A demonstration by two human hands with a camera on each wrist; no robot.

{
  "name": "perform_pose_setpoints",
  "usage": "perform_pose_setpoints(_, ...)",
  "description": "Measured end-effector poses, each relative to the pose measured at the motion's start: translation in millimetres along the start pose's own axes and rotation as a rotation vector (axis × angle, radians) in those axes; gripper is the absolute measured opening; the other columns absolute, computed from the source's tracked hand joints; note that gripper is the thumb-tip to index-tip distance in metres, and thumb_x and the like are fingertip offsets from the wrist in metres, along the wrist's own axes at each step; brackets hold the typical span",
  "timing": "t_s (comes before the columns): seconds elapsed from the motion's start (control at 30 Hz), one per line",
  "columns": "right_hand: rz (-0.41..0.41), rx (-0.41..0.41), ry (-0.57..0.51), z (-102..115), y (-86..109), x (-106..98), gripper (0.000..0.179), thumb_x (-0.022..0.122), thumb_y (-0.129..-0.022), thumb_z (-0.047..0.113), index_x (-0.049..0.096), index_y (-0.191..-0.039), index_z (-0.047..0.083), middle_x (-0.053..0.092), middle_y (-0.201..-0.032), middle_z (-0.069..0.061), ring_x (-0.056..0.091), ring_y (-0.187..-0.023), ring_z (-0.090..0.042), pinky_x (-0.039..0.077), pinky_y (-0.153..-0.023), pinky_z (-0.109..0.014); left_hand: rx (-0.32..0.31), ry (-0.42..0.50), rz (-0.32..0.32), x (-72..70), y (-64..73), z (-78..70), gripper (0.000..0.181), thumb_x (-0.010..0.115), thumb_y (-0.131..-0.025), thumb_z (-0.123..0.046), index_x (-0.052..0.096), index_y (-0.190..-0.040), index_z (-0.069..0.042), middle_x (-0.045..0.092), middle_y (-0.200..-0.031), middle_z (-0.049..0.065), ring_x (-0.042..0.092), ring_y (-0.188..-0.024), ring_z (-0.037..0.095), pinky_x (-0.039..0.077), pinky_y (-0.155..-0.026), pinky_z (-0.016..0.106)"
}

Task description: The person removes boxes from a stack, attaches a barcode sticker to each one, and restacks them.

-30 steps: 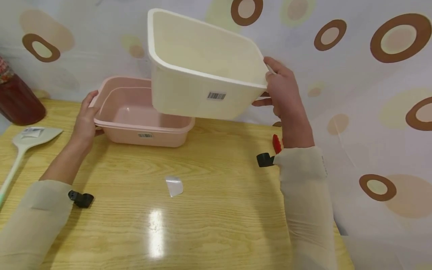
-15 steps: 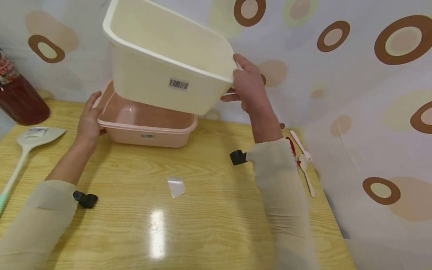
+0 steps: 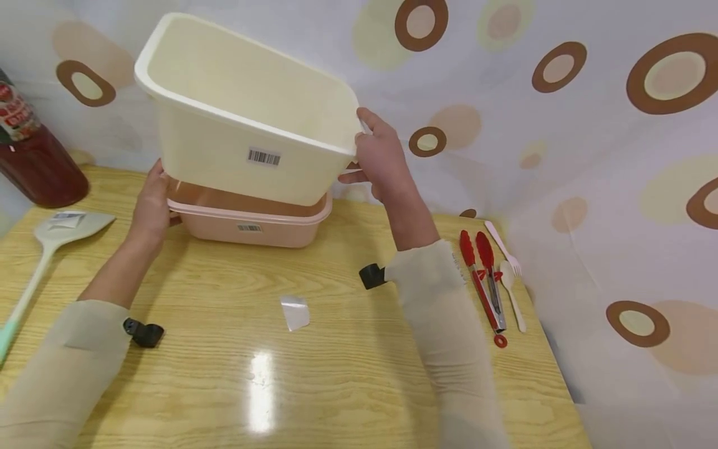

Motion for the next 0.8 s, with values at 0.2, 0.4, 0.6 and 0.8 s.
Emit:
perform_pose_setpoints(0.2, -0.031, -0.022, 0.032, -11.5, -1.7, 10.7, 0.057, 0.034, -0.107, 0.014, 0.026, -0.162, 0.025, 0.055, -0.143, -0.019, 0.071, -0.089, -0.022, 0.063, -0.069, -0.036, 0.043, 0.003, 0.017, 0.4, 0.0, -4.5, 0.052, 0.006, -0.107, -0.052, 0.019, -0.158, -0.05, 0.028, -0.166, 0.002, 0.038, -0.14, 0.032, 0.041, -0.087, 0.041)
perform_pose_setpoints(0.4, -0.016, -0.043, 0.083, -22.5, -0.7, 21.2, 0.059, 0.032, -0.105, 0.012, 0.024, -0.162, 0.023, 0.056, -0.142, -0.019, 0.068, -0.095, -0.022, 0.063, -0.073, -0.041, 0.039, -0.031, -0.006, -0.1, -1.0, -4.5, 0.054, 0.006, -0.107, -0.053, 0.019, -0.159, -0.046, 0.025, -0.167, 0.002, 0.041, -0.13, 0.028, 0.042, -0.081, 0.036)
perform_pose_setpoints(0.6, -0.029, -0.036, 0.164, -33.2, 2.3, 26.8, 0.06, 0.031, -0.104, 0.01, 0.024, -0.162, 0.02, 0.059, -0.138, -0.019, 0.067, -0.103, -0.026, 0.063, -0.075, -0.045, 0.001, -0.063, -0.011, 2.8, 0.9, 2.9, 0.058, 0.007, -0.106, -0.049, 0.01, -0.163, -0.038, 0.023, -0.168, 0.005, 0.044, -0.118, 0.025, 0.043, -0.078, 0.035)
perform_pose_setpoints(0.8, -0.048, -0.05, 0.224, -38.4, 1.5, 34.7, 0.064, 0.032, -0.099, 0.007, 0.027, -0.162, 0.022, 0.051, -0.146, -0.021, 0.06, -0.121, -0.035, 0.062, -0.08, -0.051, 0.032, -0.071, -0.028, 0.1, 4.2, 1.9, 0.058, 0.006, -0.106, -0.051, 0.012, -0.163, -0.039, 0.029, -0.164, 0.009, 0.04, -0.133, 0.034, 0.042, -0.085, 0.042)
Point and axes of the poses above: each hand's wrist, its own y-axis away from the middle knuckle, its own x-axis out of the palm, z = x × y, the point moved 4 cm from there along -y, towards the middle knuckle
